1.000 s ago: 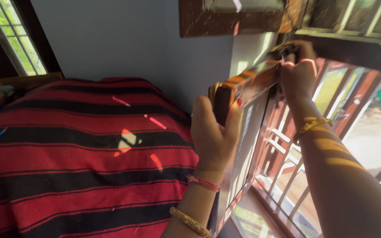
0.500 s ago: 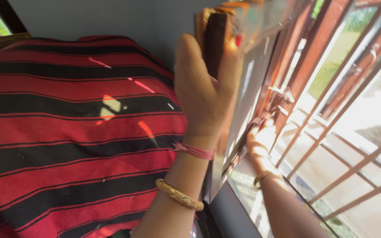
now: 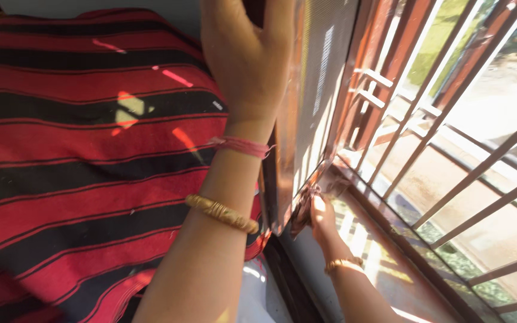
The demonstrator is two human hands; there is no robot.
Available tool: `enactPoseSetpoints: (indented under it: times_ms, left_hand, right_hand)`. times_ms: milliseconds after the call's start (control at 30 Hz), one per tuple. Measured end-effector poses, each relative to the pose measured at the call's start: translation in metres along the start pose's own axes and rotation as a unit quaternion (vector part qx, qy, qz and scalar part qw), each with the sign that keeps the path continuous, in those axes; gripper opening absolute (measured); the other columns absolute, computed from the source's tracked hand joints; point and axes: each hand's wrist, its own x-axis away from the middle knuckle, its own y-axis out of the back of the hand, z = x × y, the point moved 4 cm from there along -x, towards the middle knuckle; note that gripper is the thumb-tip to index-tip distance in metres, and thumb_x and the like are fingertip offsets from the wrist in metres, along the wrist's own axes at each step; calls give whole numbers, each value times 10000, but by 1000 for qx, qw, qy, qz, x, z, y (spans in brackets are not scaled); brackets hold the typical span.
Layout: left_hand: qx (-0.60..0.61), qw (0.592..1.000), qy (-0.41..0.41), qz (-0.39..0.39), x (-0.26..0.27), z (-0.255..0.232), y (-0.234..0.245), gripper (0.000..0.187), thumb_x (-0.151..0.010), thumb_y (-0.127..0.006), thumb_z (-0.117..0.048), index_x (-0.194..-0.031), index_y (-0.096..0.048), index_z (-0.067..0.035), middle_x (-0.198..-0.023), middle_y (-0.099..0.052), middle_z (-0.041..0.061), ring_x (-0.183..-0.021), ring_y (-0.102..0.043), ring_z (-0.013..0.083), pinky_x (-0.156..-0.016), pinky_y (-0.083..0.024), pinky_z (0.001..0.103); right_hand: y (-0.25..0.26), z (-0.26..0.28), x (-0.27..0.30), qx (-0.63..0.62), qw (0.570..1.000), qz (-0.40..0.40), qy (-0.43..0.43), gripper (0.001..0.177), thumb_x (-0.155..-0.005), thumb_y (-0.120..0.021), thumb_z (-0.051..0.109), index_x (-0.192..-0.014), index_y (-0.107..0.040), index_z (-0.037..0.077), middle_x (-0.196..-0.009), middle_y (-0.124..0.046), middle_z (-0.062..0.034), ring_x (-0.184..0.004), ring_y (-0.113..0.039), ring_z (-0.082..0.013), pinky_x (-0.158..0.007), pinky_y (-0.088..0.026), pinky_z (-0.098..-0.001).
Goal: The person wipes the wooden window frame and metal security bars with a dark cloth, then wrings the cloth in a small metal bowl of water and continues wiping the frame and bars. The person also wipes the adjacent wall near the window.
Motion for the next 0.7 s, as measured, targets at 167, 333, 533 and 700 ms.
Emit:
enactPoseSetpoints:
  times_ms: [167,333,533,700]
  left_hand:
    - [-1,999,50,12,10,-1,-6,398,-988,-702,-414,-989,-588,-32,-912,-656,137,-846,-660,327,-788,-525,402]
    - [9,999,40,-9,12,-11,-14,396,-1025,-682,-430,-1018,-580,-48,-959,-656,133,-899,-664,325,-817,-539,392]
    - [-18,998,56,-15,13,-17,-16,366,-961,-659,-413,-924,-578,-58,-854,-641,122,-801,-655,320,-732,-529,393]
    - [-33,998,57,9,19,-13,-26,365,-940,-624,-319,-676,-558,-75,-573,-562,103,-553,-601,318,-531,-469,397]
  right_hand:
    - [-8,26,21,17,994,32,101,189,-952,-538,162,-1101,-626,85,-895,-682,-75,-771,-633,-185,-672,-517,-340]
    - [-20,169,-5,125,946,-95,285,193,-963,-559,73,-1073,-717,85,-889,-688,-73,-781,-621,-146,-685,-507,-282]
    - [-43,259,5,38,961,-136,236,189,-1050,-541,103,-1206,-647,90,-932,-700,-15,-755,-651,-70,-657,-538,-221]
    - [-37,186,41,171,948,-130,237,375,-966,-568,71,-1325,-649,145,-1084,-711,-91,-890,-647,-193,-789,-533,-320]
